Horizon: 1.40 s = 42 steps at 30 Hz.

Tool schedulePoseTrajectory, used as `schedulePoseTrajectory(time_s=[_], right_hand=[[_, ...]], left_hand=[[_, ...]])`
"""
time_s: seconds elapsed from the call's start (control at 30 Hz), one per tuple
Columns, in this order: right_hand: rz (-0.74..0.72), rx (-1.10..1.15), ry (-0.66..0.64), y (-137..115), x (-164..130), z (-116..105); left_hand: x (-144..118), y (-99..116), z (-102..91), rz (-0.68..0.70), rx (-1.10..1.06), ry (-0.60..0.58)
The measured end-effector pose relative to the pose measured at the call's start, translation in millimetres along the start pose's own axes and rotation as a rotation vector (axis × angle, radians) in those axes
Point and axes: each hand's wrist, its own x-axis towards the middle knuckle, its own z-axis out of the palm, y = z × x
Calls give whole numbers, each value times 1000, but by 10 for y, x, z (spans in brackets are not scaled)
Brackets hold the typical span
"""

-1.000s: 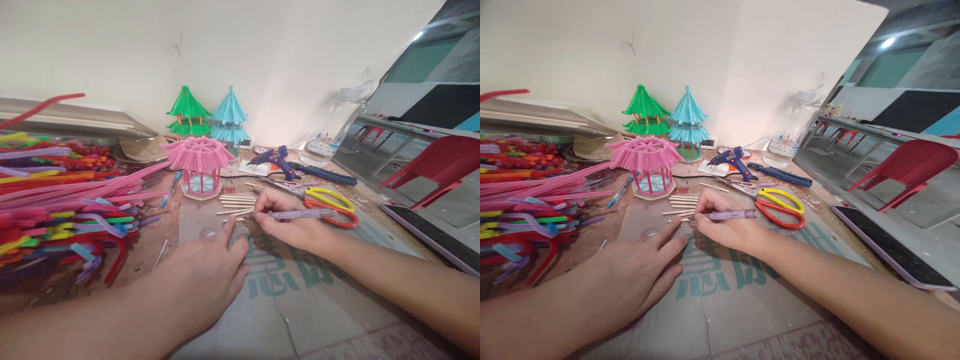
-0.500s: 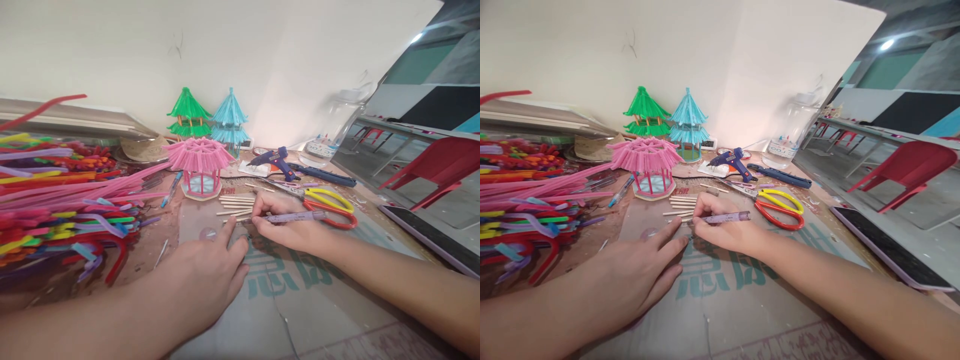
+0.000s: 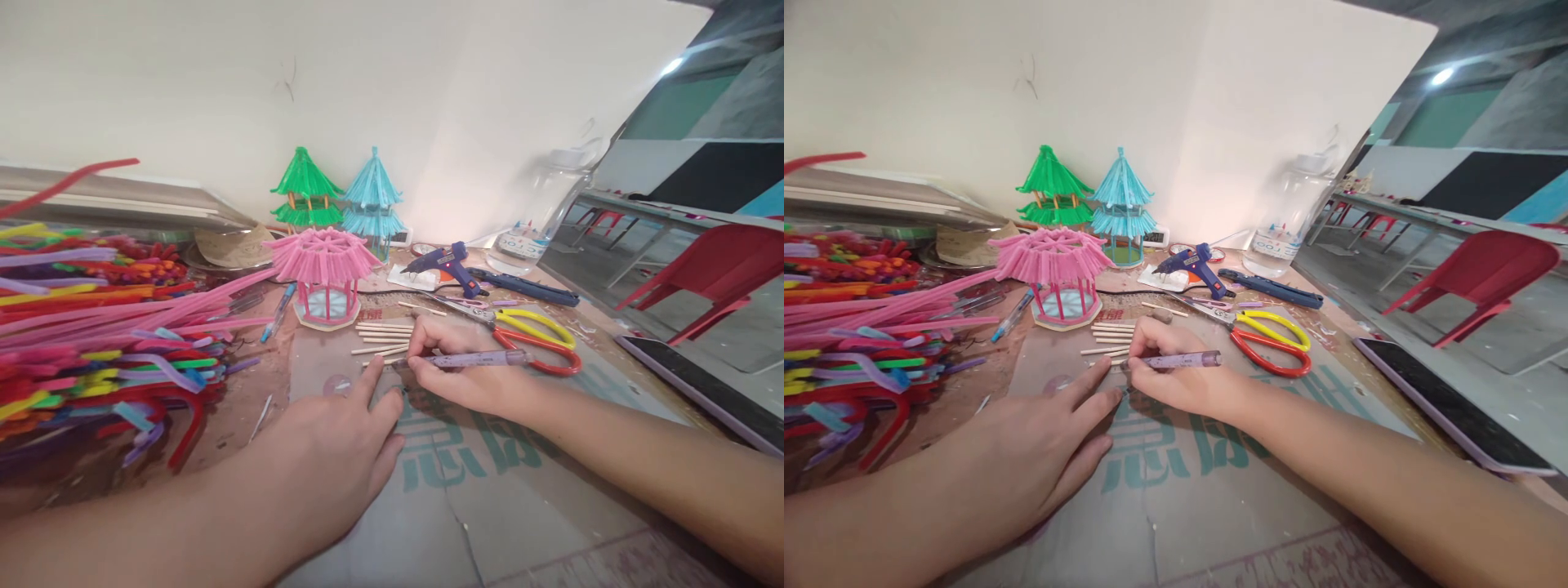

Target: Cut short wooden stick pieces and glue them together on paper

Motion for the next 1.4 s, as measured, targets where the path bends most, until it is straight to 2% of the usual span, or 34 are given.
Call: schedulePoseTrajectory(time_s=[0.3,0.83,1.1,1.4], right_hand=[[-30,-46,8,30,-5,-1],[-68,3,22,28,5,0],[-75,5,35,23,3,-1],[-92,24,21,5,11,8]], left_hand=[[3,-9,3,15,-16,-13],[7,10,4,-42,-10,-24],[-3,-13,-38,-18,0,-4],[33,-1,-74,-37,-39,-78]])
